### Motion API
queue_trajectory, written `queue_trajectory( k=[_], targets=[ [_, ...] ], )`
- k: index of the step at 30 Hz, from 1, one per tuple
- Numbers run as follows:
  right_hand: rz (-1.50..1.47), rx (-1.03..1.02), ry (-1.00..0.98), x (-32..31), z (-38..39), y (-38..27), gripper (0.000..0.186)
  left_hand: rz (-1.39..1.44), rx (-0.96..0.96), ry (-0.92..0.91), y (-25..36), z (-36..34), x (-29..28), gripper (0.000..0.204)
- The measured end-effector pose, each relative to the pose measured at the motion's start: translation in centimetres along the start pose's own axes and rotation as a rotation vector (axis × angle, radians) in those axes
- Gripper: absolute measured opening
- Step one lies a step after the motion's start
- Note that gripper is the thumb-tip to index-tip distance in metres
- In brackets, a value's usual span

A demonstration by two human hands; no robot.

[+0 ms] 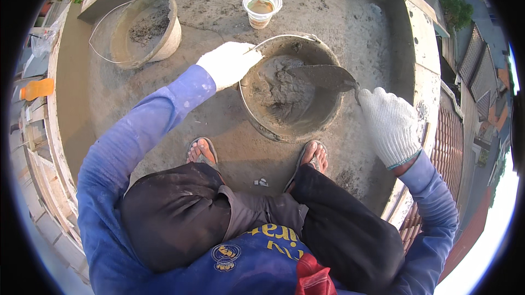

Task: The person scoops wet cement from a bucket and applies it to a curved concrete wall using a trowel. They smooth the surface with a wooden float and continue spreading cement along the wall edge.

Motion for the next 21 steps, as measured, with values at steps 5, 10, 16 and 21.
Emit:
queue_trajectory(
  k=[5,10,16,21],
  targets=[
    [-0.168,0.089,-0.031,3.7,-3.3,-3.0,0.023,-0.102,0.177,0.106,1.2,-0.4,1.9,0.05],
    [-0.533,0.042,-0.219,6.1,-0.1,-6.8,0.032,-0.054,0.23,0.007,3.5,0.2,2.5,0.047],
    [-0.988,0.088,-0.468,6.8,4.1,-2.0,0.037,-0.005,0.273,0.003,5.2,-0.1,2.8,0.039],
    [-0.86,0.192,-0.275,9.8,5.7,-2.3,0.034,-0.051,0.283,0.043,5.8,-0.7,2.5,0.039]
  ],
)
Point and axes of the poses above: each hand's wrist, its own z-axis away from the middle knuckle, its own x-axis out of the palm, y = z × x, the point moved 3 cm from there along -z, towards the middle knuckle, and after that the axes turned 7 degrees about z, right-handed, at the moved point
